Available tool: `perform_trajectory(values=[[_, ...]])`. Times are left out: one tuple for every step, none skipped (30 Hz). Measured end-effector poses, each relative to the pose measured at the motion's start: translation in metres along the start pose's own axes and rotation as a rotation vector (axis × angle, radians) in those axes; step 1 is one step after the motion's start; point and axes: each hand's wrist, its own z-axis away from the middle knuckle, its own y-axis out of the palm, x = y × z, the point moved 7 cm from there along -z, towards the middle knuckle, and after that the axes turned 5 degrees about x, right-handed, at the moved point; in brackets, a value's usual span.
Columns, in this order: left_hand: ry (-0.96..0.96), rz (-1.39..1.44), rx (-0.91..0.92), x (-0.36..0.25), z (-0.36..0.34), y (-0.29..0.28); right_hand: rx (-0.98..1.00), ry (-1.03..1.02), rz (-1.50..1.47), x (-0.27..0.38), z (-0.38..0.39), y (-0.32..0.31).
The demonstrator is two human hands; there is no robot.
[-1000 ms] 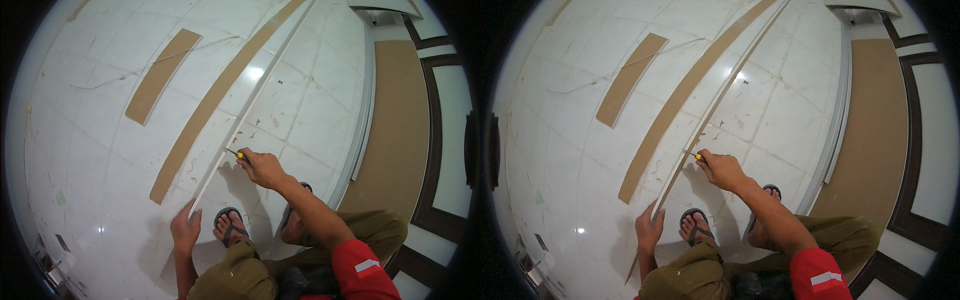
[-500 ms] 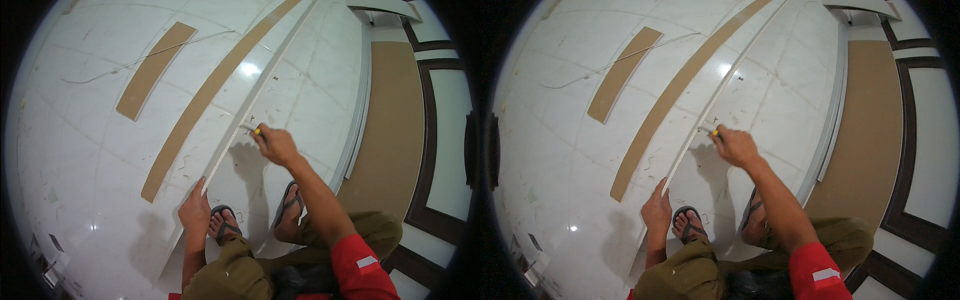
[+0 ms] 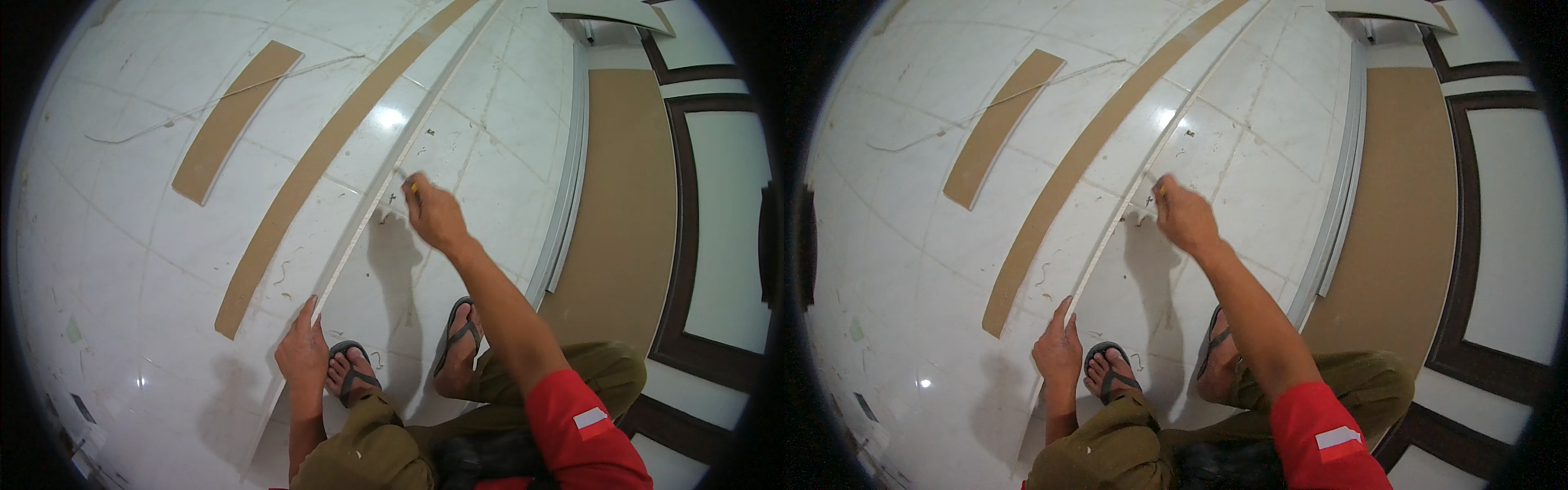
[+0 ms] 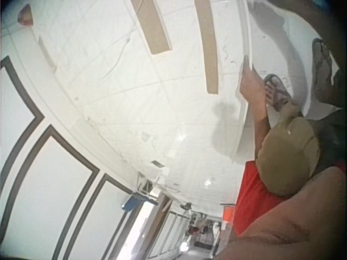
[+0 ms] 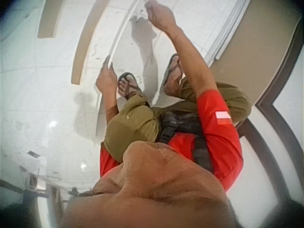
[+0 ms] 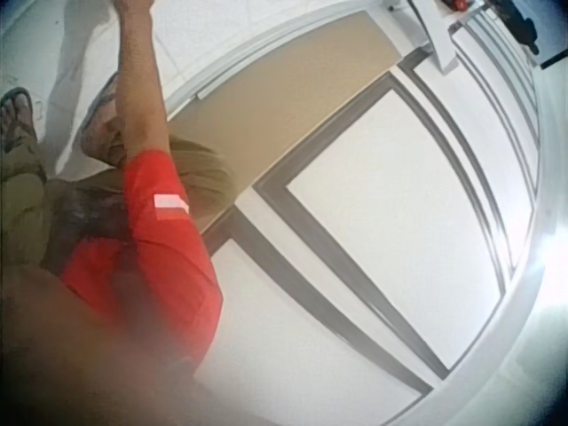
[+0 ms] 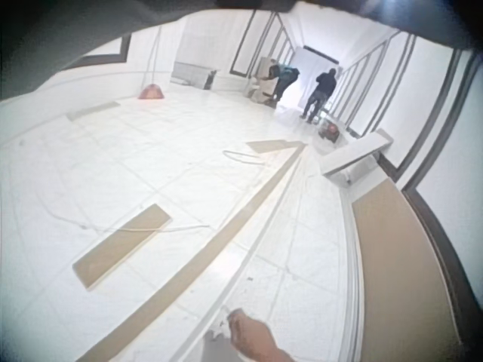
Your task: The person cuts a long strip from a large panel on the floor using a utility knife.
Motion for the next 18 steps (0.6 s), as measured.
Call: perform_trajectory(values=[[-0.002,0.001,0.000,0.002,0.000,0.000,0.050,-0.076,-0.060,0.012,0.010,0.005],[0.007,0.012,-0.011,0.003,0.001,-0.002,0.102,-0.070,-0.021,0.017,0.014,0.008],[0.018,0.024,-0.020,0.002,0.001,-0.002,0.154,-0.062,0.020,0.020,0.016,0.007],[0.015,0.024,-0.020,0.002,0.001,-0.001,0.156,-0.063,0.020,0.018,0.010,0.003],[0.034,0.036,-0.046,0.001,0.001,-0.001,0.084,0.016,-0.022,0.010,-0.003,-0.008],[0.057,0.051,-0.067,-0.003,0.001,-0.001,0.010,0.101,-0.058,0.000,-0.011,-0.018],[0.057,0.055,-0.064,-0.005,0.001,-0.001,0.011,0.103,-0.055,-0.002,-0.014,-0.019],[0.030,0.047,-0.025,-0.007,0.000,0.000,0.011,0.114,-0.043,-0.005,-0.016,-0.019],[0.003,0.038,0.012,-0.007,-0.001,0.002,0.009,0.121,-0.033,-0.007,-0.017,-0.018],[-0.004,0.034,0.010,-0.004,-0.001,0.001,0.018,0.038,0.018,0.003,-0.009,-0.007],[0.013,0.032,-0.013,-0.003,-0.001,-0.001,0.066,-0.018,0.017,0.011,0.005,0.008],[0.029,0.034,-0.034,-0.003,0.001,-0.002,0.160,-0.051,0.036,0.024,0.024,0.021],[0.025,0.032,-0.036,-0.002,0.001,-0.004,0.249,-0.086,0.054,0.034,0.035,0.030],[0.018,0.036,-0.029,0.000,0.001,-0.006,0.252,-0.090,0.051,0.037,0.034,0.031],[0.013,0.042,-0.021,0.000,0.002,-0.006,0.233,-0.085,0.027,0.038,0.034,0.027],[0.010,0.041,-0.023,0.001,0.002,-0.005,0.215,-0.081,0.001,0.039,0.033,0.023],[0.025,0.044,-0.049,0.002,0.001,-0.005,0.218,-0.084,-0.001,0.038,0.023,0.019],[0.045,0.053,-0.068,-0.001,0.002,-0.001,0.166,0.031,-0.036,0.024,0.006,0.004]])
